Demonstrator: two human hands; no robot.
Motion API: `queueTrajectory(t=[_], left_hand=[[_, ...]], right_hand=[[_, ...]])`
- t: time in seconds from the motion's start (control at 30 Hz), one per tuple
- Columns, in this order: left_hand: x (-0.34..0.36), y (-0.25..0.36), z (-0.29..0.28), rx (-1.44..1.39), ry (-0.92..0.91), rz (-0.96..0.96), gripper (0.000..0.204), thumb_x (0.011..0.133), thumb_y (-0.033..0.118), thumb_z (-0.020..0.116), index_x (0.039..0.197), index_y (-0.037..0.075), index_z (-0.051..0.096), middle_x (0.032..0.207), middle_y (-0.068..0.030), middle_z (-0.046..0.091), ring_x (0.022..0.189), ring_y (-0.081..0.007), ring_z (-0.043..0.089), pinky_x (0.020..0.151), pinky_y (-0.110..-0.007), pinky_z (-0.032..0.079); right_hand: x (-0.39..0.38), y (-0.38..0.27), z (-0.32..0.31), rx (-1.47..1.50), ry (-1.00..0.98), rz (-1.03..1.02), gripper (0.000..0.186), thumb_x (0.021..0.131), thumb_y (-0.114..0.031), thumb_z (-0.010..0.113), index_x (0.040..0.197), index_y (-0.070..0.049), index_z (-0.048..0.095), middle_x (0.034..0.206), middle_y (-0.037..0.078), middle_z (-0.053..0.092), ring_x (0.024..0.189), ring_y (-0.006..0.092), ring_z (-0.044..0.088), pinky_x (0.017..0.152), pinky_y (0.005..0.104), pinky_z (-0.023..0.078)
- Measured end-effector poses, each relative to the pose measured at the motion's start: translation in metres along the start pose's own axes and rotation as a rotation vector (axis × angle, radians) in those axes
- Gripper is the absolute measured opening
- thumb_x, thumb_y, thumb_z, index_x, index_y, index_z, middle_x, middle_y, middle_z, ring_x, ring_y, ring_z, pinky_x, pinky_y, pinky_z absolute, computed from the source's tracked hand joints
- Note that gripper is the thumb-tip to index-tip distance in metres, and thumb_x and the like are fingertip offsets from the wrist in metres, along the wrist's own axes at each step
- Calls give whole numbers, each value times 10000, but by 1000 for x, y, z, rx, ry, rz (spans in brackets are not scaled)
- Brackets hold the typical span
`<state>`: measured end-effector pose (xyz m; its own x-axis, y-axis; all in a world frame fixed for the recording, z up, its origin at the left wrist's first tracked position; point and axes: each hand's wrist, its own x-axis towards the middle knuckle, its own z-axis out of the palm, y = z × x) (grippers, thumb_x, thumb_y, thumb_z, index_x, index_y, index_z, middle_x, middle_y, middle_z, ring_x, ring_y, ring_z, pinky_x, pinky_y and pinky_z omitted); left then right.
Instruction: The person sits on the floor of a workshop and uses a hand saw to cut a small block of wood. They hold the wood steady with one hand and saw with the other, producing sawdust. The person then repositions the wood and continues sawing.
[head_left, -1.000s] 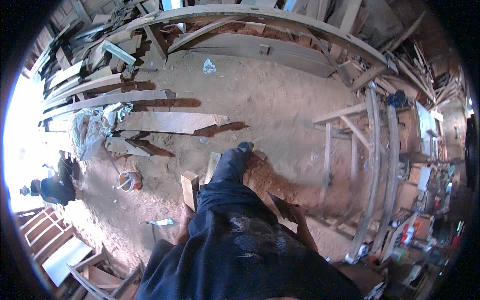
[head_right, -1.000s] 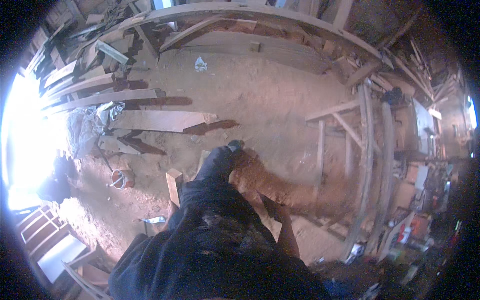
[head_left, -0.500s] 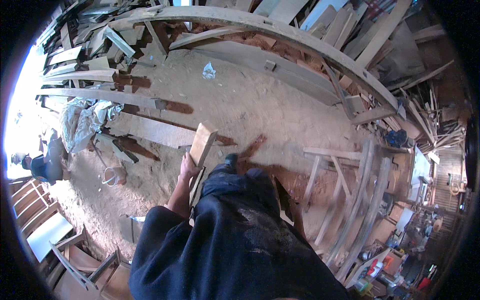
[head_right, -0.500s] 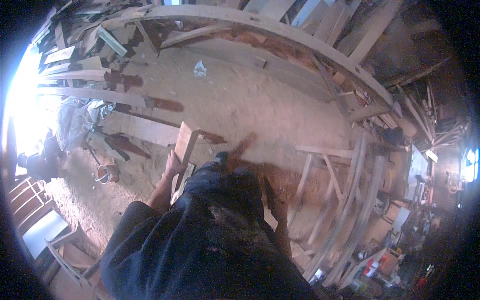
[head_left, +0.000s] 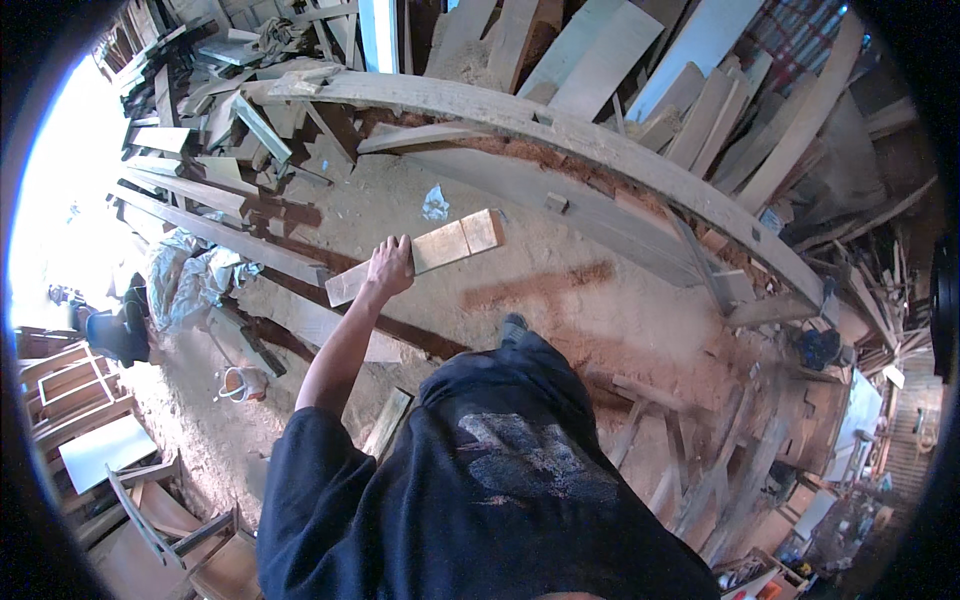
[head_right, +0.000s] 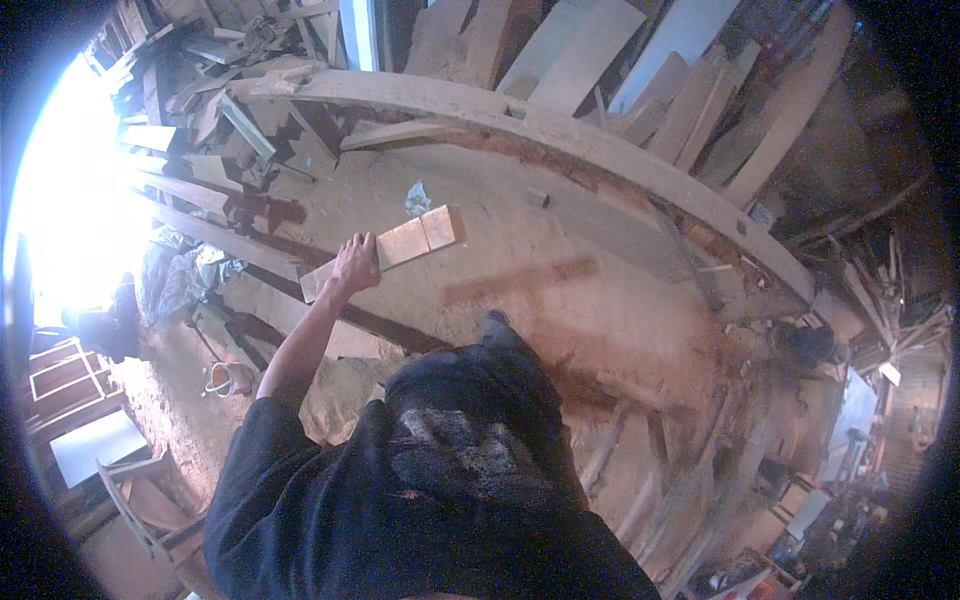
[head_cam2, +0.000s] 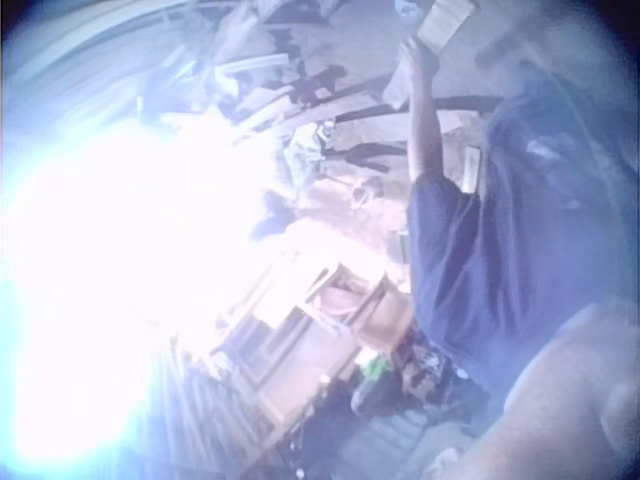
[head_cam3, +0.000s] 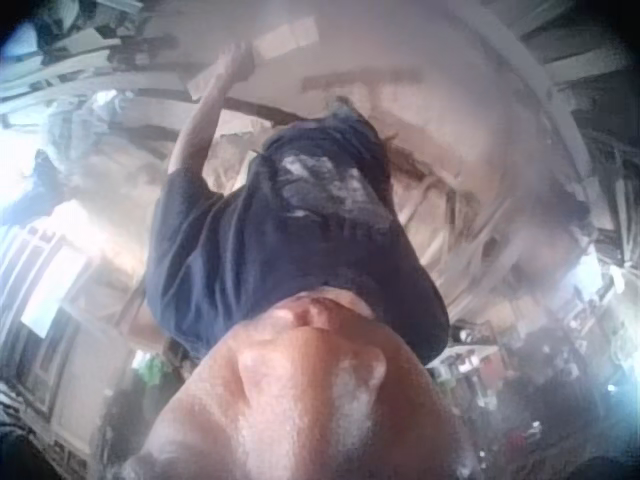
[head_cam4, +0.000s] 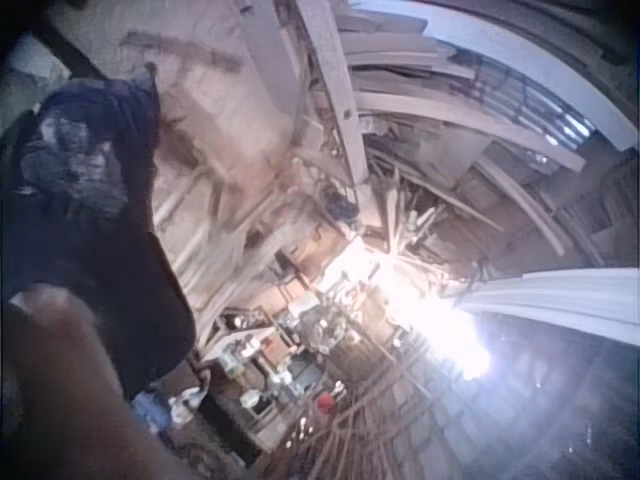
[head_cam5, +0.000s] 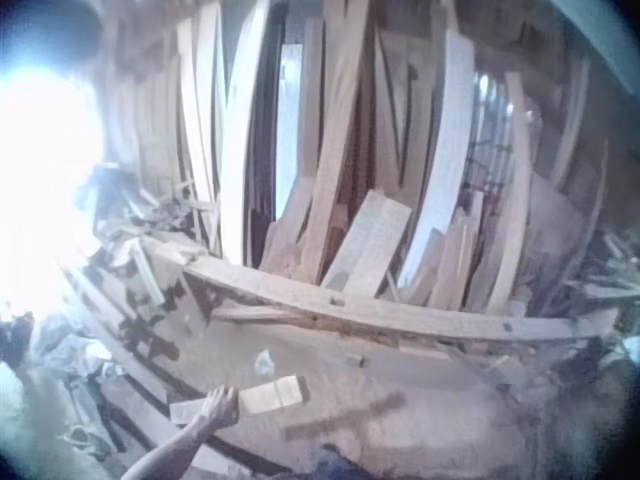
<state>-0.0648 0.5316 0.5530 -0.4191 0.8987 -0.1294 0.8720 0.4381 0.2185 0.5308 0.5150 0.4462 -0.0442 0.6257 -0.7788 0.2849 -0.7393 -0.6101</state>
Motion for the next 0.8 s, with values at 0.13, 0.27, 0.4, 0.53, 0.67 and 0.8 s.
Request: queueTrajectory(t=[0.13,0.27,0.4,0.53,0.67,0.8], left_hand=[[56,-10,-45,33,31,-56,597,648,140,734,1154,27,439,1088,-231,545,1038,-415,573,894,-482,484],[122,-38,-80,79,-8,-132,671,632,183,773,1188,33,426,1107,-237,548,1054,-416,582,890,-487,495],[190,-71,-111,78,18,-174,665,633,166,763,1188,30,424,1113,-235,550,1059,-417,585,894,-482,497],[272,-98,-145,137,-45,29,638,645,150,741,1184,16,427,1129,-237,552,1045,-397,600,892,-472,500],[352,-119,-163,378,-14,264,657,672,165,729,1231,14,419,1139,-214,559,1018,-364,622,856,-445,519],[433,-85,-167,482,-168,398,672,701,222,750,1250,23,418,1148,-192,564,1037,-337,629,841,-435,526]], right_hand=[[55,-69,-5,-81,-40,3,219,855,-240,669,801,-27,661,701,24,610,623,138,567,517,294,417],[107,-140,10,-118,-82,-5,211,847,-229,677,786,-28,664,705,20,608,627,137,568,525,292,420],[149,-190,47,-252,76,-188,297,851,-325,666,782,-43,603,650,24,572,546,127,519,467,339,392],[169,-235,89,-401,10,-387,237,837,-261,658,787,-30,643,673,24,592,568,142,545,516,330,425],[147,-273,206,-6,289,-152,212,869,-238,649,810,-35,659,658,22,593,528,120,532,440,308,390],[135,-237,251,117,425,-279,328,894,-301,694,874,27,680,693,41,619,524,136,537,455,307,420]])
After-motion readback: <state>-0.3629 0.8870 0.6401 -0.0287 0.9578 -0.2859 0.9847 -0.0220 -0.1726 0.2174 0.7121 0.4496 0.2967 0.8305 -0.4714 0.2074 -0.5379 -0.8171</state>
